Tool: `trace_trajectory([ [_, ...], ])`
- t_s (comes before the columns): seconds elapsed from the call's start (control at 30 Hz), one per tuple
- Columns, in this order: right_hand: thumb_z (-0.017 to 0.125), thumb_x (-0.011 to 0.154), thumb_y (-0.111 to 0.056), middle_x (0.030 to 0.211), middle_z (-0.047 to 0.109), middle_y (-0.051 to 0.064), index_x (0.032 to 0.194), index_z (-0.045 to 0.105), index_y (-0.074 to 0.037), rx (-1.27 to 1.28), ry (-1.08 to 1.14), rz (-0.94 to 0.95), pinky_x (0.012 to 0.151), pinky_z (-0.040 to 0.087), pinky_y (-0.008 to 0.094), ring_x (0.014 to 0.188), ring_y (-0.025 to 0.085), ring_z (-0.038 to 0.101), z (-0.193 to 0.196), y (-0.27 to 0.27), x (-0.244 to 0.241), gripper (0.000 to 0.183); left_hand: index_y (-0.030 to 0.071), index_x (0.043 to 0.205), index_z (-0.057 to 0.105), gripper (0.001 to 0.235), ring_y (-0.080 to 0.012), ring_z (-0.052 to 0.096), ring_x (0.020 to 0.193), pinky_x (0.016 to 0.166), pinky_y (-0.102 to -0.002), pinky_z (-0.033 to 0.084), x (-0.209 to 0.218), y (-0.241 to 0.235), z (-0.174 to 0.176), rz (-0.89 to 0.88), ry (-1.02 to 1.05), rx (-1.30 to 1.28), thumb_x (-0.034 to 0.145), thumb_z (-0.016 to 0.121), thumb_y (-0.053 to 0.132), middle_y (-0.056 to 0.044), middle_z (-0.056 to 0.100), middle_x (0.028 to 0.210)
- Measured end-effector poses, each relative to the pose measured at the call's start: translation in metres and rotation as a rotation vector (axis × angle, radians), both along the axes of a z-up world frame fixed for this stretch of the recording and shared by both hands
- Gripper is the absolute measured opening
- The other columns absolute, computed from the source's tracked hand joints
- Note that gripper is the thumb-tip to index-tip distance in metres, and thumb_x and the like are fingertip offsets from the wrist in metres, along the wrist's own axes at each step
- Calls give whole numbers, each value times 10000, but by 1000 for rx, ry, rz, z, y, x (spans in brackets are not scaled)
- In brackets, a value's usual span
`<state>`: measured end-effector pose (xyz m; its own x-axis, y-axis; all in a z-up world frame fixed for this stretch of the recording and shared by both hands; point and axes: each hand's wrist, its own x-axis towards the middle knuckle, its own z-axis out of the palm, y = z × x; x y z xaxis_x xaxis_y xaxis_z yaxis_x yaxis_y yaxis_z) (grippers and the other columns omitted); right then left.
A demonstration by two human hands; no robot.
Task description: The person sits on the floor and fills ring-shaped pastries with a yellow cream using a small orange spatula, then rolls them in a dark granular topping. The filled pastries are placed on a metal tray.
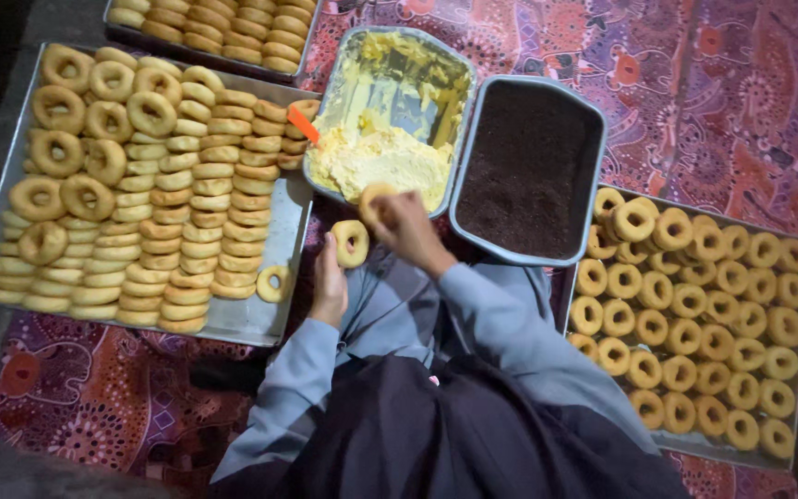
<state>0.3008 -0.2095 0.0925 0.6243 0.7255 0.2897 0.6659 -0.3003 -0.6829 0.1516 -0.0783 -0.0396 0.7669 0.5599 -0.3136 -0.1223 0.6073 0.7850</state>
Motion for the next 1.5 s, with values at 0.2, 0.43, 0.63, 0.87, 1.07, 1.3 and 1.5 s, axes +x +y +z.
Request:
trace_trajectory([
  [0.2,769,795,-127,943,737,44,1014,774,-142,-176,-86,-84,921,452,391,970,327,557,-4,20,40,219,-1,1371,542,578,-230,618,1229,1075,-411,503,25,12,-26,149,-64,-367,1043,489,472,-137,601,1347],
  [0.43,799,801,-155,995,722,97,1096,737,-79,64,-18,157,937,470,385,990,306,581,2,6,-5,311,57,1380,554,638,-275,603,1175,1027,-439,451,38,1,-21,34,-86,-528,1038,366,560,-126,625,1311],
  [0.63,756,849,-134,905,748,62,1055,797,-122,-153,-23,-137,908,516,352,866,288,613,-3,10,39,210,25,1357,563,563,-265,627,1207,1095,-447,489,32,-4,-17,96,-223,-558,1060,413,479,-129,635,1294],
  [0.87,819,801,-134,933,743,90,1040,768,-62,40,-8,145,931,490,422,931,282,621,6,12,-15,254,69,1372,572,577,-240,617,1175,1049,-410,485,31,-1,-10,66,-175,-529,1046,417,519,-99,628,1307],
  [1.07,806,778,-80,967,755,104,1002,803,-109,-135,-204,-196,882,510,413,980,363,581,8,12,36,226,-3,1348,574,570,-287,606,1266,1109,-457,491,31,-2,-3,140,-297,-562,994,426,418,-143,620,1352],
  [1.3,821,764,-118,950,730,97,1104,760,-90,73,28,199,898,507,398,941,328,589,5,11,-21,347,65,1341,590,599,-240,616,1169,1013,-382,474,33,-7,-12,160,-95,-622,1019,399,532,-93,634,1298],
  [1.5,785,722,-68,981,729,93,1017,771,-82,-33,-232,-179,882,495,413,974,373,569,-5,6,36,295,9,1298,594,435,-279,622,1236,1103,-452,493,31,-11,-33,105,-335,-463,1023,451,314,-125,640,1268],
])
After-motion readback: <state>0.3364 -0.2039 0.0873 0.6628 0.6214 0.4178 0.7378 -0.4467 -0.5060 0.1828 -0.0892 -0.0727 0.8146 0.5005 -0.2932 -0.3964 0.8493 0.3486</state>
